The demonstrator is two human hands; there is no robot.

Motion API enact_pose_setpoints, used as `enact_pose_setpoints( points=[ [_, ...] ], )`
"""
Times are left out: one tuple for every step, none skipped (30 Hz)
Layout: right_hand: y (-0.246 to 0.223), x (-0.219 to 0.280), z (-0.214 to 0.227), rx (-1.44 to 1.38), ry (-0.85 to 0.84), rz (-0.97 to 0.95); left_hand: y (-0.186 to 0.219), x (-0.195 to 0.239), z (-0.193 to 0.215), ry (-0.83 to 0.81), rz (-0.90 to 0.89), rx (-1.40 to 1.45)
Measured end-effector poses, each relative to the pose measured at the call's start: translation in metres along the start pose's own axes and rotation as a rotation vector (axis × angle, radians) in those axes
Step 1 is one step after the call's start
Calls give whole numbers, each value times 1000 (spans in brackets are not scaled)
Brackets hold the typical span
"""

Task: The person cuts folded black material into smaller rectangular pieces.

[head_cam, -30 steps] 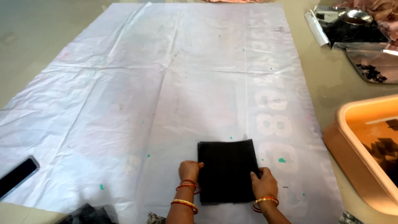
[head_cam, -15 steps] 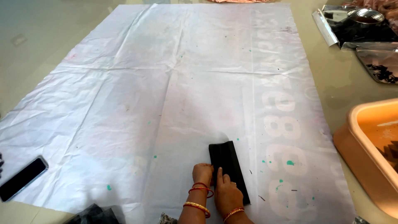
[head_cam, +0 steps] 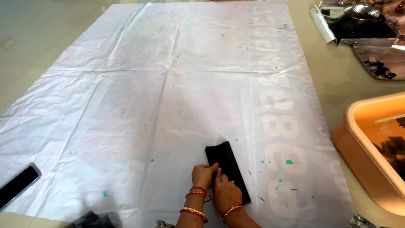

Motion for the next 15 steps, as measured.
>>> enact_pose_setpoints(
  points=[
    [1,1,8,0,1,0,-12,-13,-3,0,-1,0],
    [2,3,16,-45,-3,0,-22,-26,-6,21,-63,-80],
    [2,3,24,-90,-7,2,-32,-39,-8,44,-125,-159],
    [9,-3,23,-90,-4,4,-29,-40,-7,46,-128,-158],
    [14,-6,26,-121,147,125,-29,-38,-7,59,-123,-193],
    [20,-8,28,-151,299,243,-30,-37,-8,72,-117,-229],
    [28,-15,22,-151,300,242,-24,-31,-6,71,-119,-230],
    [36,-21,17,-120,339,255,-20,-24,-5,75,-78,-183],
    [44,-29,13,-87,380,267,-15,-19,-5,77,-39,-135],
    [47,-30,12,-86,383,264,-14,-21,-6,73,-42,-135],
    [51,-31,9,-82,372,237,-15,-23,-6,83,-34,-142],
    [56,-32,7,-78,362,210,-17,-24,-6,92,-27,-150],
    [56,-32,7,-77,359,208,-16,-24,-7,90,-24,-150],
    [57,-32,7,-88,343,167,-17,-23,-8,98,-5,-148],
    [58,-31,5,-101,324,126,-18,-22,-8,108,15,-148]
  ],
)
Point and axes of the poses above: each hand's wrist, its own x-axis away from the middle knuckle, its own z-axis out of the back of the hand, y = z × x, the point moved 3 cm from there along -x, towards the middle knuckle, and after that the axes turned 8 degrees about -z, right-handed, at the moved point
